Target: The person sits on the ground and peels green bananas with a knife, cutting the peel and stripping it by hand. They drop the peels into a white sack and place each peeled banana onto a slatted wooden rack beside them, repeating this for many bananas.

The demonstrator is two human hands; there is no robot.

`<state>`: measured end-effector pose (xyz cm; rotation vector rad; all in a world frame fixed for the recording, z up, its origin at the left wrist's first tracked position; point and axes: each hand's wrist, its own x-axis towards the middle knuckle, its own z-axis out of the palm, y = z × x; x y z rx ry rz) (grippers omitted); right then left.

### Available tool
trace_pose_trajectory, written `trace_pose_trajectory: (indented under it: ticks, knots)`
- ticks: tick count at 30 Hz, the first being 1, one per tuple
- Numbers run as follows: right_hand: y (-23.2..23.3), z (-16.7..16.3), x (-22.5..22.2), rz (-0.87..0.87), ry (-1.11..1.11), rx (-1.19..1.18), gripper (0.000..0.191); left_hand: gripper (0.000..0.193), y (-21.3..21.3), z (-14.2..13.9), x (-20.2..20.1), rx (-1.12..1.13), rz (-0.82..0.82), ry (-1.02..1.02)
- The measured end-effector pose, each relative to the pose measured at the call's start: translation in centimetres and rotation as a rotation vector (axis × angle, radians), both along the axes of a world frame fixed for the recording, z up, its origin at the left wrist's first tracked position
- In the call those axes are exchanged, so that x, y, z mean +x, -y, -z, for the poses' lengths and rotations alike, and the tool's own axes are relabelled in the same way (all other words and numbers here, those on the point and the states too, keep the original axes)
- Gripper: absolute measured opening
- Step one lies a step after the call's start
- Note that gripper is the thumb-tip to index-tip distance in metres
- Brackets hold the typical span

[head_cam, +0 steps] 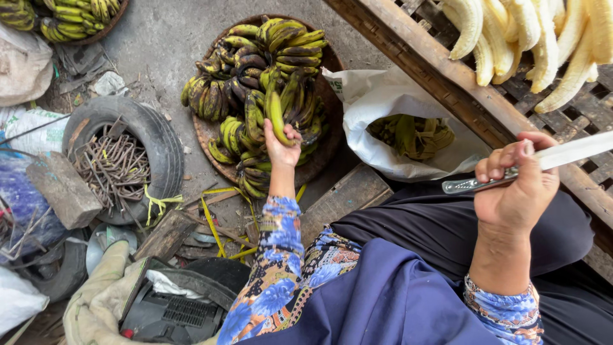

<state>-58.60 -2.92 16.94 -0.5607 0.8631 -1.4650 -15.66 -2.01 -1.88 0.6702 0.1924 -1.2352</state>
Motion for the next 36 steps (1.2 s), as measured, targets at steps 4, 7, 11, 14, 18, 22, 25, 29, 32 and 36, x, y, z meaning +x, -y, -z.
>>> trace_pose_trajectory:
  ticks: [4,7,11,14,18,22,25,29,32,36]
  knots:
    - [-0.4,-0.9,0.8,-0.203,-0.22,-0.135,0.037,0.03,-0.9,-3.0,-5.1,-0.1,0.369,0.194]
    - [-0.6,-1.4,1.5,-0.413,-0.541,-0.117,0.053,0.041,-0.6,-5.1,-10.1,-0.135,0.604,0.265]
    - [-1.0,-2.2,1.3,-0.619,-0.788,-0.112,0.062,0.051,0.3,-7.3,-15.6,-0.308,0.856,0.412]
    - [-1.0,-3.3,0.1,-0.638,-0.954,-0.155,0.066,0.053,0.9,-8.7,-18.3,-0.309,0.971,0.513]
    - [-0.7,-4.4,-1.6,-0.609,-1.066,-0.045,0.062,0.059,1.6,-10.3,-20.7,-0.238,1.071,0.654]
    - [-0.2,-4.4,-2.7,-0.619,-1.157,-0.028,0.061,0.057,2.3,-12.1,-22.4,-0.582,0.934,1.141]
    - [0.1,-3.9,-3.1,-0.579,-1.245,-0.165,0.058,0.052,2.3,-13.4,-23.5,-0.479,0.787,1.602]
    - [0.3,-3.2,-2.3,-0.497,-1.345,-0.25,0.055,0.053,2.2,-14.9,-24.7,-0.405,0.616,1.905]
    - [0.3,-3.2,-1.0,-0.426,-1.405,-0.235,0.051,0.057,1.8,-15.5,-25.4,-0.374,0.561,1.996]
    - [0.8,-3.8,0.5,-0.52,-1.409,-0.088,0.048,0.059,1.3,-15.8,-25.0,-0.331,0.489,2.055]
